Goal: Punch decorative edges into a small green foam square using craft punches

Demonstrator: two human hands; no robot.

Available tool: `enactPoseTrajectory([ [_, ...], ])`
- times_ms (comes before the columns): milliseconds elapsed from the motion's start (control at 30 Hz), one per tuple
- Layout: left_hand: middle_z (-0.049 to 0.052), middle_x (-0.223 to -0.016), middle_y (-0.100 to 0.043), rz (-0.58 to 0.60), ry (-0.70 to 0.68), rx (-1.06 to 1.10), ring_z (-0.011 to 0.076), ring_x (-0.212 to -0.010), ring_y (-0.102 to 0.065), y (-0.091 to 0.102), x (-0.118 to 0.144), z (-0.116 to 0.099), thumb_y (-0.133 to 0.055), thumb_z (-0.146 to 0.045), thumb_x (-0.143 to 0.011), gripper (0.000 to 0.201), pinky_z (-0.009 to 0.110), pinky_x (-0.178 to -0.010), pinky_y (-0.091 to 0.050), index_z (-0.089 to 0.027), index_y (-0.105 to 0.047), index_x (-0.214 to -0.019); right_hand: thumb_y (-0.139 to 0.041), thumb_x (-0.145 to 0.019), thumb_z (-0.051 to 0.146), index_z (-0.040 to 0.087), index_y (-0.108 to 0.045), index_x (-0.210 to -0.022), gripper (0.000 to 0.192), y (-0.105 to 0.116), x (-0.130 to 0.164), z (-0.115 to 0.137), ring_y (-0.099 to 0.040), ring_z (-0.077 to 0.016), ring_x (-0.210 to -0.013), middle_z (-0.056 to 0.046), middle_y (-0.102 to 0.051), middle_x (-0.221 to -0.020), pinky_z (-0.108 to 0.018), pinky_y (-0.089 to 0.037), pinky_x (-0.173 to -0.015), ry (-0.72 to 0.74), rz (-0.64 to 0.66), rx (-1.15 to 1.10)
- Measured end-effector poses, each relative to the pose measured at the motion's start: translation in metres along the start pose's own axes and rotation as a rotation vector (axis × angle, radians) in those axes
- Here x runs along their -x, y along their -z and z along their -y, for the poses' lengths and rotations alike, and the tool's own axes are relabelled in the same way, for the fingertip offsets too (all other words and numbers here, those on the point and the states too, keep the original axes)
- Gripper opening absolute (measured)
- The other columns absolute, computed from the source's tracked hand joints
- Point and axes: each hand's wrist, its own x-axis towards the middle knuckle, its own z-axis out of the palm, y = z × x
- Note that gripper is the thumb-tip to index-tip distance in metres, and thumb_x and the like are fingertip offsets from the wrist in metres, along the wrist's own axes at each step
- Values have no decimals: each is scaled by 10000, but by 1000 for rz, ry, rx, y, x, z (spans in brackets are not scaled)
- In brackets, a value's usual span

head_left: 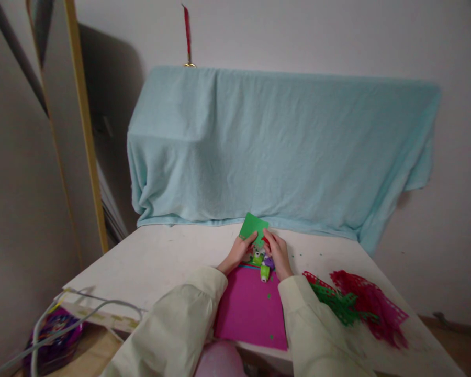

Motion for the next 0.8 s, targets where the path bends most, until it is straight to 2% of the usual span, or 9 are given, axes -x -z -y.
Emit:
enactPoseTrajectory([
  [300, -47, -539, -464, -70, -14, 1, 82, -460, -368, -1, -1, 0, -608, -575, -758, 429, 224, -479, -293, -164, -500, -701, -565, -787, 622, 211, -474, -614, 455, 1, 0, -3, -310, -101, -415, 65, -370, -463, -259, -213, -417, -15, -26, 2],
  [633, -39, -542, -449, -119, -44, -55, 87, -460, -376, 2, -4, 3, -597, -582, -764, 431, 216, -449, -302, -163, -517, -704, -547, -813, 603, 201, -517, -627, 443, -1, 1, 0, -379, -105, -446, 45, -459, -505, -254, -272, -456, -4, 80, 13],
  [800, -28, -569, -497, -144, -45, -58, 91, -467, -402, 1, -5, 3, -606, -577, -754, 423, 218, -463, -330, -157, -557, -752, -551, -792, 627, 201, -539, -635, 454, -2, 2, 1, -404, -106, -445, 39, -495, -518, -254, -301, -465, -6, 94, 19],
])
